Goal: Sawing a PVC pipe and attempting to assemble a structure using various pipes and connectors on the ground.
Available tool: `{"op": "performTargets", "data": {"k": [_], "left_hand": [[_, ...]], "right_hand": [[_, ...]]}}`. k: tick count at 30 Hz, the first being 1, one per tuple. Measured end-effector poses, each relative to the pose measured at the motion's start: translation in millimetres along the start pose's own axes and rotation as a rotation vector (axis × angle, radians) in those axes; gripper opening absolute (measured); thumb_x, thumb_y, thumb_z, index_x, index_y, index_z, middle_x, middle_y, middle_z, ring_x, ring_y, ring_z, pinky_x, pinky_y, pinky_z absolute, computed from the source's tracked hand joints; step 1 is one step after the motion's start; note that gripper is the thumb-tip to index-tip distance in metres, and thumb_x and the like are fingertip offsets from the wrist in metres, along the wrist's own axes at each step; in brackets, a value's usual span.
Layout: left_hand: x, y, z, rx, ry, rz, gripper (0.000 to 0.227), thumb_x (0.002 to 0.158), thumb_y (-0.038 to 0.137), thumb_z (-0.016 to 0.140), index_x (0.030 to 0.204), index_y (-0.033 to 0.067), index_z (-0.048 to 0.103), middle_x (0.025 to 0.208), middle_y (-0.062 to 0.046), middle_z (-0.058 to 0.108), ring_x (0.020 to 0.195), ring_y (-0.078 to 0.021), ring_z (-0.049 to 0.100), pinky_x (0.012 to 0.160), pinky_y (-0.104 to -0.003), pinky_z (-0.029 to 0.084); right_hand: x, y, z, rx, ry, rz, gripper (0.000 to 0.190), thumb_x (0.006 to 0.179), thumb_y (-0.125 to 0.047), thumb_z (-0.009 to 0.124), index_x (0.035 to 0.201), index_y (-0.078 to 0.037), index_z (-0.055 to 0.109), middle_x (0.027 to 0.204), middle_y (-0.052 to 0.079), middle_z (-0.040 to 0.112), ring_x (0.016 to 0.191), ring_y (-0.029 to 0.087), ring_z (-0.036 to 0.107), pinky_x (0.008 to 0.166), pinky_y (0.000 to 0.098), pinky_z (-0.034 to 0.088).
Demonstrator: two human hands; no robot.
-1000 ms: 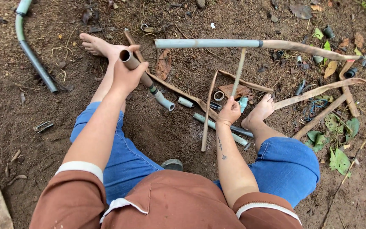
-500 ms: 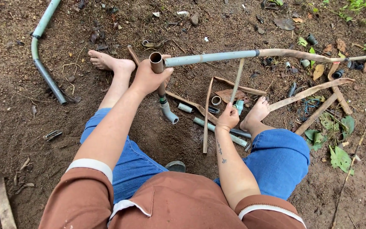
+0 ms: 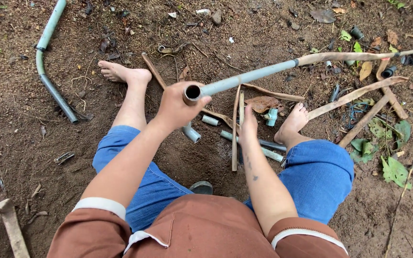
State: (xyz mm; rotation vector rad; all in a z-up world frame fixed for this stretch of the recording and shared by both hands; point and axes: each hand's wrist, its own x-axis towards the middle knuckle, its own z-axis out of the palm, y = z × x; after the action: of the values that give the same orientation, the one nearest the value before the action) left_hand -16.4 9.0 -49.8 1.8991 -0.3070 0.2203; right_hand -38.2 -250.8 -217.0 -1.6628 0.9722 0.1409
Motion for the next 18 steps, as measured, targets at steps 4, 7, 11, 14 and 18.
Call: {"op": "performTargets", "data": {"k": [4, 7, 11, 14, 18], "left_hand": [[-15, 47, 2, 0.106, -0.105, 0.171, 0.027, 0.085, 0.018, 0.086, 0.110, 0.0105, 0.080, 0.100, -0.013, 0.082, 0.098, -0.0348, 0.079, 0.092, -0.045, 0.061], [-9, 96, -13, 0.214, -0.163, 0.270, 0.030, 0.085, 0.017, 0.083, 0.113, 0.0094, 0.075, 0.095, -0.010, 0.081, 0.083, -0.0284, 0.077, 0.073, -0.040, 0.059], [-4, 115, -35, 0.513, -0.231, 0.224, 0.019, 0.100, 0.025, 0.079, 0.107, 0.0117, 0.069, 0.078, -0.002, 0.076, 0.054, -0.0150, 0.070, 0.047, -0.028, 0.054], [9, 112, -46, 1.020, -0.569, -0.124, 0.043, 0.105, 0.051, 0.066, 0.112, 0.0091, 0.059, 0.077, -0.012, 0.076, 0.063, -0.0339, 0.076, 0.056, -0.045, 0.061], [20, 118, -50, 1.110, -0.687, -0.240, 0.045, 0.114, 0.049, 0.054, 0.120, 0.0046, 0.059, 0.082, -0.009, 0.077, 0.067, -0.0243, 0.080, 0.059, -0.036, 0.066]], "right_hand": [[-24, -148, -27, 0.865, -0.517, 0.015, 0.123, 0.091, -0.080, 0.049, 0.167, 0.002, 0.000, 0.151, 0.030, 0.033, 0.136, 0.042, 0.038, 0.110, 0.0591, 0.030], [-26, -203, -49, 1.215, -0.523, 0.043, 0.067, 0.098, -0.052, 0.059, 0.132, 0.000, 0.035, 0.095, 0.010, 0.061, 0.079, 0.020, 0.064, 0.070, 0.0340, 0.052], [-32, -236, -81, 1.323, -0.393, -0.069, 0.031, 0.112, -0.027, 0.058, 0.090, -0.004, 0.061, 0.058, -0.002, 0.052, 0.045, 0.008, 0.047, 0.041, 0.0226, 0.039], [-13, -232, -87, 1.385, -0.308, -0.075, 0.017, 0.104, -0.018, 0.071, 0.095, -0.006, 0.063, 0.059, -0.004, 0.061, 0.049, 0.008, 0.058, 0.048, 0.0205, 0.042], [-8, -219, -81, 1.346, -0.095, -0.013, 0.031, 0.101, -0.009, 0.070, 0.126, 0.000, 0.054, 0.065, -0.002, 0.059, 0.052, 0.008, 0.059, 0.051, 0.0180, 0.049]]}}
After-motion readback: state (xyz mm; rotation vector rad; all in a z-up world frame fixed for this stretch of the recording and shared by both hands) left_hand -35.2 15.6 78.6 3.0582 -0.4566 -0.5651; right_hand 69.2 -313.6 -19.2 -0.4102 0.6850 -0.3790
